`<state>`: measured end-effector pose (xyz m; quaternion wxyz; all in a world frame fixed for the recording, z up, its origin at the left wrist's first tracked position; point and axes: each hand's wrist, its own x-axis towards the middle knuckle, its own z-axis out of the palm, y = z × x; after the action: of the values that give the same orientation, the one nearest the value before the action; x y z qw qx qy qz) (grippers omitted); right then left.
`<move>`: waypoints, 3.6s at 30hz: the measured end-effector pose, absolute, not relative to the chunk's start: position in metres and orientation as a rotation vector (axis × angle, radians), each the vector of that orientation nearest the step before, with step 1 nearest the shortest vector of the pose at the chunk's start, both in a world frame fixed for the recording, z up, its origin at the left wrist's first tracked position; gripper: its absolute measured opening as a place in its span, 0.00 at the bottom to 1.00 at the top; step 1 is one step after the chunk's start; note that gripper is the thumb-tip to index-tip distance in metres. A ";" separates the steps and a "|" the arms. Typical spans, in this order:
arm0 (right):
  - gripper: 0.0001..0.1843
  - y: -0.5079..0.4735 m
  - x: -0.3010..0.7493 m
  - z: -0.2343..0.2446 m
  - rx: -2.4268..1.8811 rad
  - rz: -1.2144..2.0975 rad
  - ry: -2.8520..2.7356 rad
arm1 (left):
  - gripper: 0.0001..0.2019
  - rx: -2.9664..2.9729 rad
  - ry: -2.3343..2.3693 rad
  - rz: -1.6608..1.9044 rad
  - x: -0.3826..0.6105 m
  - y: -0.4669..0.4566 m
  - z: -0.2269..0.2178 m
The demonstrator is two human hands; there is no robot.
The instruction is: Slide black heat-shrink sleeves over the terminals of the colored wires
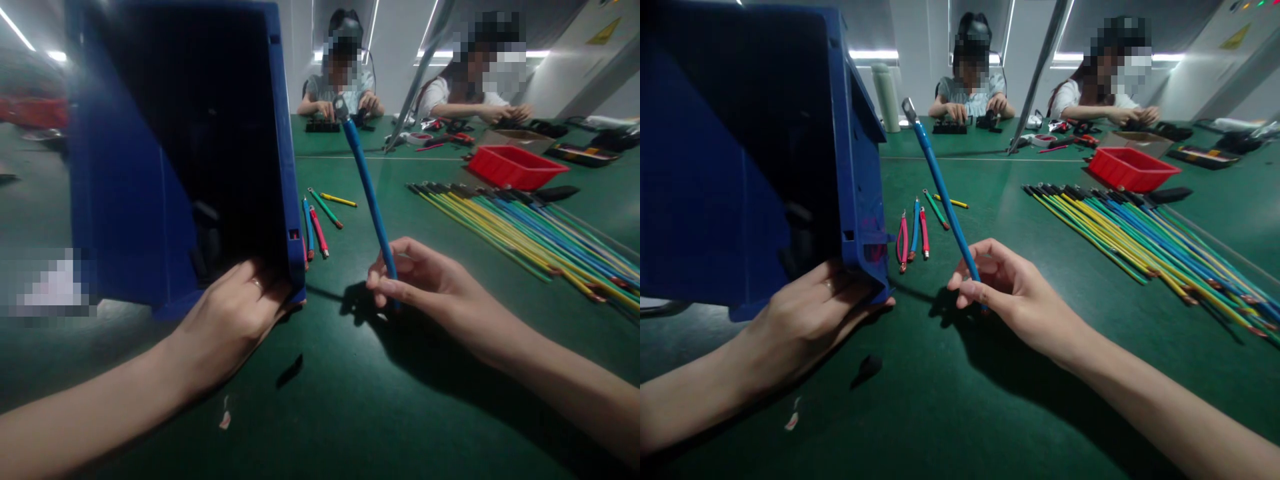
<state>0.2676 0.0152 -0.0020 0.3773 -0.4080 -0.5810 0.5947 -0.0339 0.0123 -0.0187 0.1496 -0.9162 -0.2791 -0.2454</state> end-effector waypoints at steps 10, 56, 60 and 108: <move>0.28 0.017 0.266 0.008 -1.184 1.158 -1.397 | 0.18 -2.597 -0.938 -0.645 -0.041 0.016 0.000; 0.05 0.023 0.280 -0.017 -0.938 0.129 -2.220 | 0.19 -2.496 -0.967 -0.493 -0.035 0.008 0.006; 0.05 0.023 0.280 -0.014 -0.963 0.137 -2.245 | 0.28 -2.410 -1.067 -0.405 -0.038 0.008 0.007; 0.03 0.016 0.276 -0.017 -0.942 0.251 -2.147 | 0.07 -2.745 -1.490 -1.084 -0.040 0.005 0.025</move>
<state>0.2757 0.0165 -0.0174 0.3818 -0.3692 -0.8416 0.0982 -0.0398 0.0050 0.0250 -0.0821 -0.8275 -0.4492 -0.3266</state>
